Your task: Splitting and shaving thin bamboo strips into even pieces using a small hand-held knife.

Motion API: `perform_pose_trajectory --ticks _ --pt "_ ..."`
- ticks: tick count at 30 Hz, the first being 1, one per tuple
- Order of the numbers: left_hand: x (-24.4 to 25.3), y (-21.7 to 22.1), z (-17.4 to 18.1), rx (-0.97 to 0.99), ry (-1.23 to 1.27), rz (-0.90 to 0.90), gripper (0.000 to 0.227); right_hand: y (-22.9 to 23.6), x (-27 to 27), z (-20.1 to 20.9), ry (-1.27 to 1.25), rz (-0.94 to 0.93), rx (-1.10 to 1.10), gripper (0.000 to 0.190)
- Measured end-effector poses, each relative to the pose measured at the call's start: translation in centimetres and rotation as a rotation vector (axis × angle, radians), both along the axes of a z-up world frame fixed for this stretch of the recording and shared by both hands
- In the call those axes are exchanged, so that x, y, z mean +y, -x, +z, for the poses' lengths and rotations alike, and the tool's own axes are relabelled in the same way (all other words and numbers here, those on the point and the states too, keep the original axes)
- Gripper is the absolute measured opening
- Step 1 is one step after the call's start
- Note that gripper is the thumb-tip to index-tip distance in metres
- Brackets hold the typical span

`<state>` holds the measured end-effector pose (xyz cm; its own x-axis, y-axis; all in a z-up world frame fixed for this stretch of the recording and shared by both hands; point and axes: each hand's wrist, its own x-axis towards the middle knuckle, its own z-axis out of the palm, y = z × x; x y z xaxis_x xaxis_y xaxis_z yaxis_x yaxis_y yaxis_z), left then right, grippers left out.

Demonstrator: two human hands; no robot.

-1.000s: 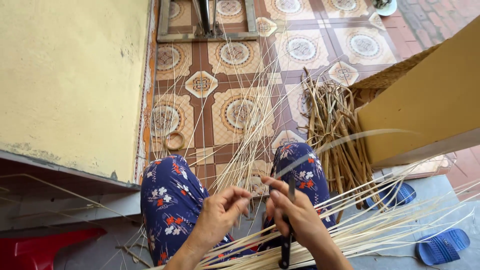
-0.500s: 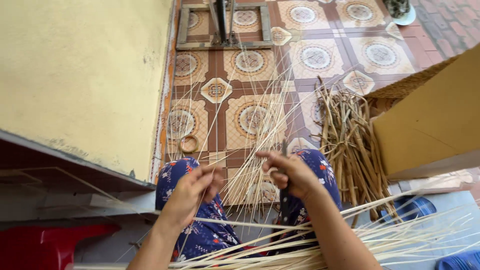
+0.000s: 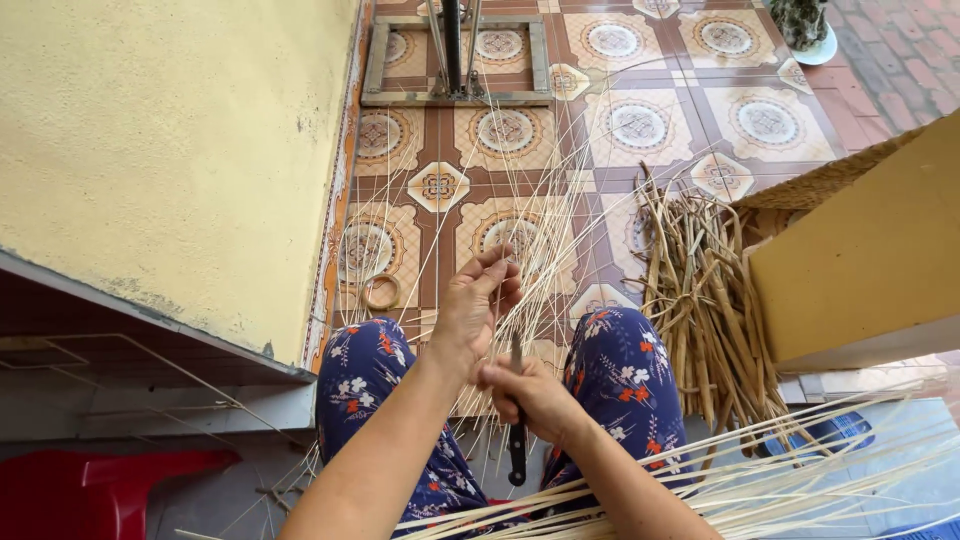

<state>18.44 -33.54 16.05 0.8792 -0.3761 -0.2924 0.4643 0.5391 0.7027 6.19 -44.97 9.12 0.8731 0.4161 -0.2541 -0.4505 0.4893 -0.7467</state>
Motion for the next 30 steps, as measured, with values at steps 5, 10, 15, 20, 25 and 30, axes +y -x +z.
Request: perform_pose_trajectory --ticks 5,10,15,20,25,30 --pt "-0.2 0.5 3.0 -0.223 -0.021 -0.016 0.022 -0.6 0.4 3.8 0.200 -0.213 0.115 0.020" --pt "-0.1 -3.1 8.2 -0.502 -0.280 -0.003 0.024 -0.7 1.5 -0.4 0.306 0.103 0.137 0.023" --pt "-1.1 -7.9 16.1 -0.671 -0.261 0.140 0.021 -1.3 2.3 -1.1 0.350 0.057 0.166 0.015" --pt "-3.2 -11.3 17.4 -0.721 -0.180 0.343 0.019 -1.8 2.1 -1.0 0.296 0.034 0.161 0.015" --pt "-3.7 -9.7 11.4 -1.179 -1.104 0.346 0.044 -1.6 0.5 -0.1 0.172 -0.089 0.069 0.020" --pt "1.6 3.9 4.7 -1.317 -0.971 0.106 0.034 -1.7 -2.9 2.5 -0.078 -0.305 0.112 0.020"
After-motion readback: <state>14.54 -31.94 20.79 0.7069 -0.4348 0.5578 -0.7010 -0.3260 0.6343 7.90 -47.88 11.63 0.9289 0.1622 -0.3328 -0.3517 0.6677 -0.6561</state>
